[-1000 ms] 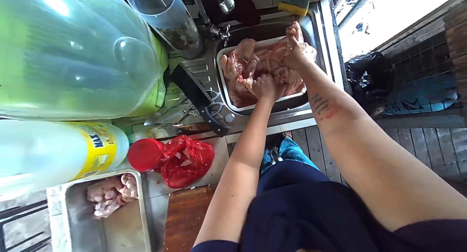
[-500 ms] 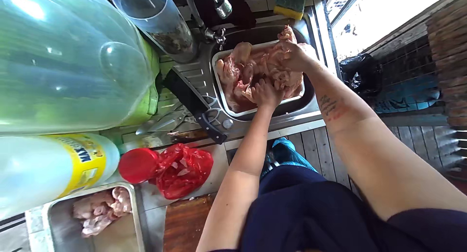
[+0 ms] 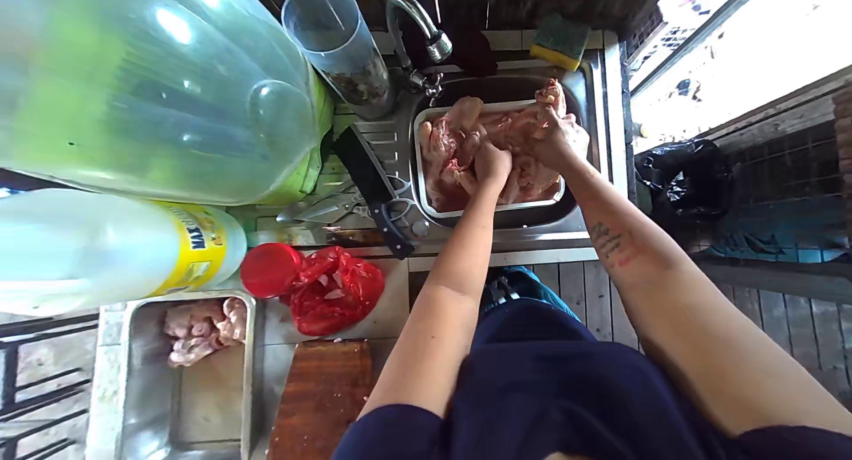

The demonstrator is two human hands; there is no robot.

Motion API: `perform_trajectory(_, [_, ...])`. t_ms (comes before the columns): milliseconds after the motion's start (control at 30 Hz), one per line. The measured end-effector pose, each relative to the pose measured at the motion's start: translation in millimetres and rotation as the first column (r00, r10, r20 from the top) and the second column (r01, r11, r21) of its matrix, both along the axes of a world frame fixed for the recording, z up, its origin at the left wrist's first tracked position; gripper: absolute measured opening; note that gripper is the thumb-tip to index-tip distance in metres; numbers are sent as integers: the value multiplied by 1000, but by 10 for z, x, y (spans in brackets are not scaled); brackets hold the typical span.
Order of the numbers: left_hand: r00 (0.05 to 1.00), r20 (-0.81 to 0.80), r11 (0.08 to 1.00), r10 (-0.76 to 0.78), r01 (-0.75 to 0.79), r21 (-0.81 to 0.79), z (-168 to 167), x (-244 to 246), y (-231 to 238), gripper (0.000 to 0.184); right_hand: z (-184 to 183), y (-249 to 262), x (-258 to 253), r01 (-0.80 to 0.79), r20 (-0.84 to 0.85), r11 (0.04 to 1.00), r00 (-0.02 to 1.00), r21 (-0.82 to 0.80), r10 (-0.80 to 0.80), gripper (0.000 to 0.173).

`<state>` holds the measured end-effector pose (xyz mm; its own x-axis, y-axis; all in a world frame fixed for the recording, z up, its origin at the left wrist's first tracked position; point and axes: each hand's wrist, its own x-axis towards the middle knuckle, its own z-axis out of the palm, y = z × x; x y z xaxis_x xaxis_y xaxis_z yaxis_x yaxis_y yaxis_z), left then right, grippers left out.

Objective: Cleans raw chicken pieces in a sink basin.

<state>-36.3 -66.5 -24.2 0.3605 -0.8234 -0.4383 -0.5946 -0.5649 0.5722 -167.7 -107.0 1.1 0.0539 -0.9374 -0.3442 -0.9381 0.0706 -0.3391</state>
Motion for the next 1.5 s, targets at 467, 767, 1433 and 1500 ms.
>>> perform_trajectory(467, [991,-96,991,-93,83,-100,-214,130,-58,39,-154,-5,14,55,75,998,996,-4,-55,77])
perform_trajectory(767, [976,100,945,-192,211,-250,-278,113,32,32,-68,33,4,72,63,997,996,-6,-71,73])
perform_trajectory(1433, [987,98,908,-124,153,-391,-452,96,221,32,-18,-31,117,53,127,994,991,-92,-41,63])
perform_trajectory(1500, [992,28,934,-124,126,-335,-368,80,277,33,186,61,81,-32,80,999,996,21,31,65])
